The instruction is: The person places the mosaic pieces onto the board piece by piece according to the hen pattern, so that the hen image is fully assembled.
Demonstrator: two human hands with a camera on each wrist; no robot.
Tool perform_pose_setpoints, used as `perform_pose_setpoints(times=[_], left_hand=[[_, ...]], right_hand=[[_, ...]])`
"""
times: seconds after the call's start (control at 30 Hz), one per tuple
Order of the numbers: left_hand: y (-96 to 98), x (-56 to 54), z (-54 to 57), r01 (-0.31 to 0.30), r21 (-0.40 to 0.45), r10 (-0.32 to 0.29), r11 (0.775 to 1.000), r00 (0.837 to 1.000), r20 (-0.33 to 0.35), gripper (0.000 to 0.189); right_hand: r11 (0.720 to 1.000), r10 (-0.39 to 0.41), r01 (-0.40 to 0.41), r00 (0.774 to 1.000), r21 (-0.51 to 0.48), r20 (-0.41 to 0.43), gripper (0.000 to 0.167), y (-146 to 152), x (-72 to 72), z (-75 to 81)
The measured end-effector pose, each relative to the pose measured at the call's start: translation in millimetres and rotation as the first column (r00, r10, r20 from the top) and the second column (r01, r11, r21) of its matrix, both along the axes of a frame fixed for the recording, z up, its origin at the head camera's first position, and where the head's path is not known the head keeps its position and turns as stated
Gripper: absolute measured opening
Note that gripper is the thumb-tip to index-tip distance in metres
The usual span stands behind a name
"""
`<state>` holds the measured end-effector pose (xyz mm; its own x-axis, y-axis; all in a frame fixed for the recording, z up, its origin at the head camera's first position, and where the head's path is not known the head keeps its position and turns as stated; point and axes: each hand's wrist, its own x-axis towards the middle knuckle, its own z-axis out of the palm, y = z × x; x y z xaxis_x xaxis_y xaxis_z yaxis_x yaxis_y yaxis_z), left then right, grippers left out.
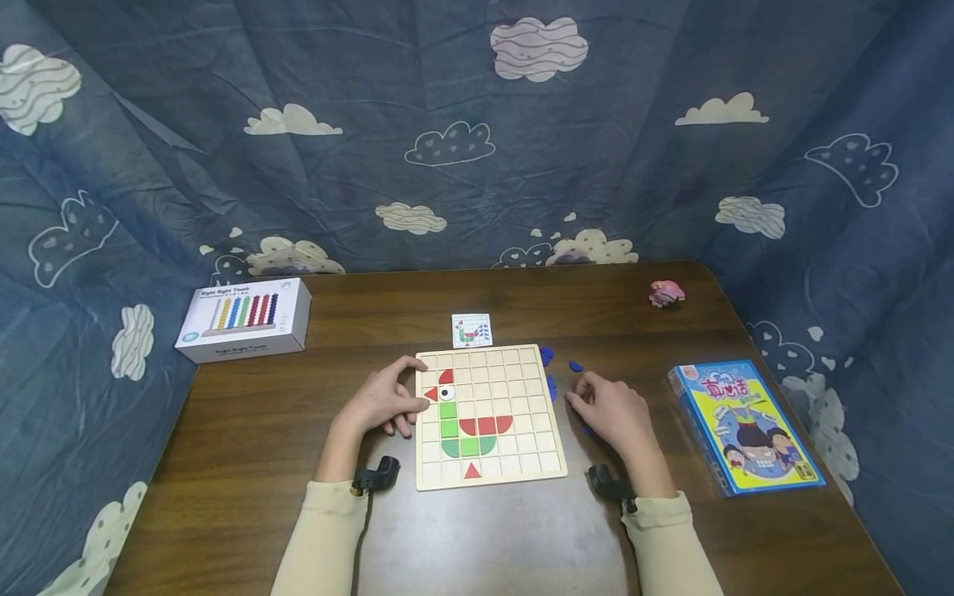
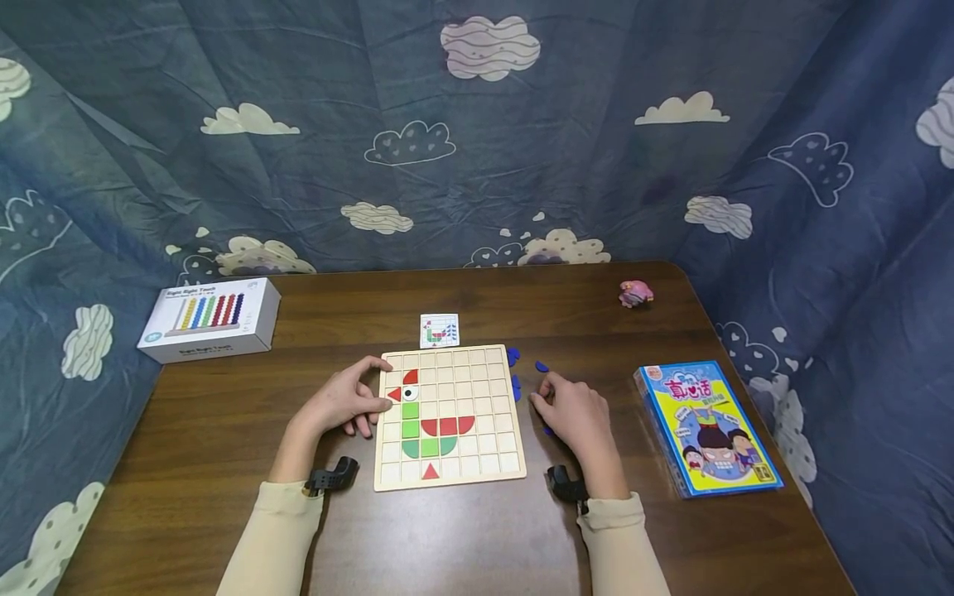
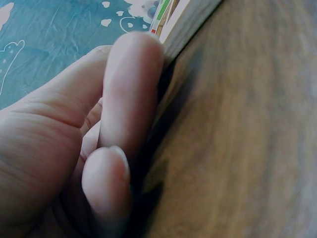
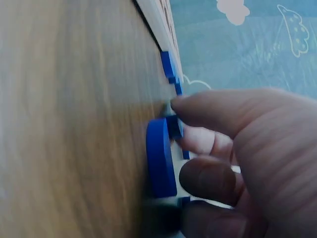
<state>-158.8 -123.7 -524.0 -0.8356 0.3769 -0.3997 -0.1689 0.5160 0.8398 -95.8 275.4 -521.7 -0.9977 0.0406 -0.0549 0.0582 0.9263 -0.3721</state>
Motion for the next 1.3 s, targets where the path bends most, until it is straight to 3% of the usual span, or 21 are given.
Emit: perform_pose_setpoints(times=[0.1, 0.2, 0.37, 0.5, 0.63, 0.83, 1.0, 1.3], left_hand=[[-0.6, 0.4, -0.1, 0.000, 0.001, 0.000, 1.000, 1.000, 0.001, 0.062], [-1.1, 0.8, -0.5, -0.002, 0.002, 0.002, 1.000, 1.000, 0.001, 0.062], [-1.1, 1.0, -1.2, -0.003, 0.000, 0.003, 1.000, 1.000, 0.002, 0.062], [-0.8, 0.6, -0.6, -0.005, -0.001, 0.005, 1.000, 1.000, 0.000, 0.061], [-1.2, 0.7, 0.4, -0.002, 0.001, 0.002, 1.000, 1.000, -0.004, 0.062], [-1.2, -0.5, 1.6, 0.007, 0.005, -0.007, 1.000, 1.000, -0.001, 0.064], [-1.7, -1.8, 1.4, 0.002, 0.006, -0.002, 1.000, 1.000, -0.011, 0.063], [-1.5, -1.8, 0.9, -0.003, 0.012, 0.003, 1.000, 1.000, 0.008, 0.063]], right_hand=[[1.000, -0.018, 0.018, 1.000, -0.003, -0.003, 0.027, 1.4, -0.6, -1.1], [0.997, -0.014, 0.015, 1.000, -0.069, 0.007, 0.028, 8.2, 0.0, -2.4], [0.981, 0.077, -0.059, 0.993, -0.186, 0.088, 0.033, 22.7, 2.0, -1.5], [0.978, 0.114, -0.089, 0.986, -0.190, 0.124, 0.035, 24.8, 1.2, 2.0], [0.978, 0.104, -0.084, 0.990, -0.190, 0.098, 0.034, 20.8, 0.0, 3.9], [0.960, 0.107, -0.105, 0.994, -0.258, -0.006, 0.027, -15.3, 2.0, 22.7], [0.946, 0.210, -0.212, 0.977, -0.244, -0.036, 0.026, -62.4, -4.6, 36.1], [0.960, 0.253, -0.245, 0.967, -0.137, 0.042, 0.022, -87.0, -21.8, 16.3]])
